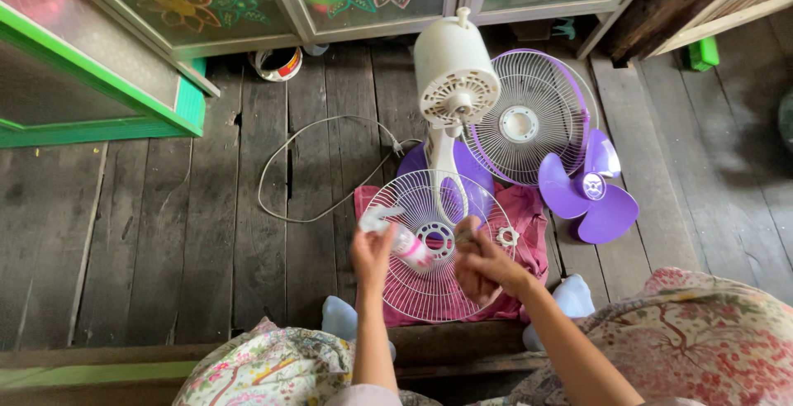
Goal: The person disassembles a purple and white table fan by removing the front grille, unscrewing the central cap, and detaching the fan blades. They then remove the rear grille and wipe the interior of the front grille with a cloth.
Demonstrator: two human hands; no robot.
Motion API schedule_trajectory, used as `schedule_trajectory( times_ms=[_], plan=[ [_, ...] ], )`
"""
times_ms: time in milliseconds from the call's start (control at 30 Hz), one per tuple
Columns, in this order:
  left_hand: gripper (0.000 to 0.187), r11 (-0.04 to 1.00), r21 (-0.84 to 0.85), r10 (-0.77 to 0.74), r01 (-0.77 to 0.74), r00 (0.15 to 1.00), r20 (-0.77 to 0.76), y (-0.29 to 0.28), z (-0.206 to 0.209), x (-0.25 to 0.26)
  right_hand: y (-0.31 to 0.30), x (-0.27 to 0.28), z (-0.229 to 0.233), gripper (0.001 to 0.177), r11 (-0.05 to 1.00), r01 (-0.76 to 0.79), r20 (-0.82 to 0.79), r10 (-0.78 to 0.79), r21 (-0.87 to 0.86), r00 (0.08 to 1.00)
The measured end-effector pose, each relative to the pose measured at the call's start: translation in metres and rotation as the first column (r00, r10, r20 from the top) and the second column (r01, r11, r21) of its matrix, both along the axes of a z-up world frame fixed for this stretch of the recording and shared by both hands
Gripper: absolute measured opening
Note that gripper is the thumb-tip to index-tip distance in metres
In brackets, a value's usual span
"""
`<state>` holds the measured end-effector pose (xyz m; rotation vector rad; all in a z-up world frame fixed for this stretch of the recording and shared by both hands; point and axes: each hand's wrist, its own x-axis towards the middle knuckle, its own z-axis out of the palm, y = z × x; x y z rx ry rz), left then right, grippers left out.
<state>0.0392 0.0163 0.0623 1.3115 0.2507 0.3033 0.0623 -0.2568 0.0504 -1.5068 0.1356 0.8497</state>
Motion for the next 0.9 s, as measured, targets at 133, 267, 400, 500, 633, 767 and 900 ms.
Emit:
schedule_trajectory(
  times_ms=[133,267,400,500,633,767,900],
  plan=[
    [0.049,1.0,0.019,-0.013,0.015,0.993,-0.115,-0.062,0.014,-0.017,0.021,-0.031,0.013,0.075,0.939,-0.343,0.266,0.337,-0.023,0.903],
    [0.047,0.983,0.048,-0.168,0.178,0.971,-0.17,-0.095,0.017,-0.031,0.022,-0.057,0.006,0.061,0.859,-0.447,0.407,0.512,-0.25,0.757],
    [0.046,0.838,0.127,-0.47,0.53,0.821,-0.324,-0.086,0.015,-0.042,0.013,-0.071,-0.013,0.05,0.876,-0.482,-0.053,0.48,-0.014,0.875],
    [0.041,0.833,0.329,-0.348,0.445,0.883,-0.314,-0.083,0.007,-0.046,0.013,-0.065,-0.038,0.047,0.779,-0.597,0.167,0.626,-0.193,0.762],
    [0.046,0.823,0.381,-0.209,0.421,0.848,-0.486,-0.074,-0.009,-0.057,-0.009,-0.054,-0.072,0.04,0.912,-0.394,0.179,0.409,-0.118,0.895],
    [0.041,0.791,0.353,-0.115,0.501,0.687,-0.718,-0.068,-0.03,-0.07,-0.031,-0.036,-0.093,0.037,0.902,-0.001,0.267,0.128,-0.431,0.955],
    [0.045,0.737,0.394,-0.173,0.55,0.716,-0.676,-0.067,-0.047,-0.073,-0.037,-0.026,-0.097,0.034,0.934,0.245,0.213,-0.192,-0.259,0.958]
  ],
)
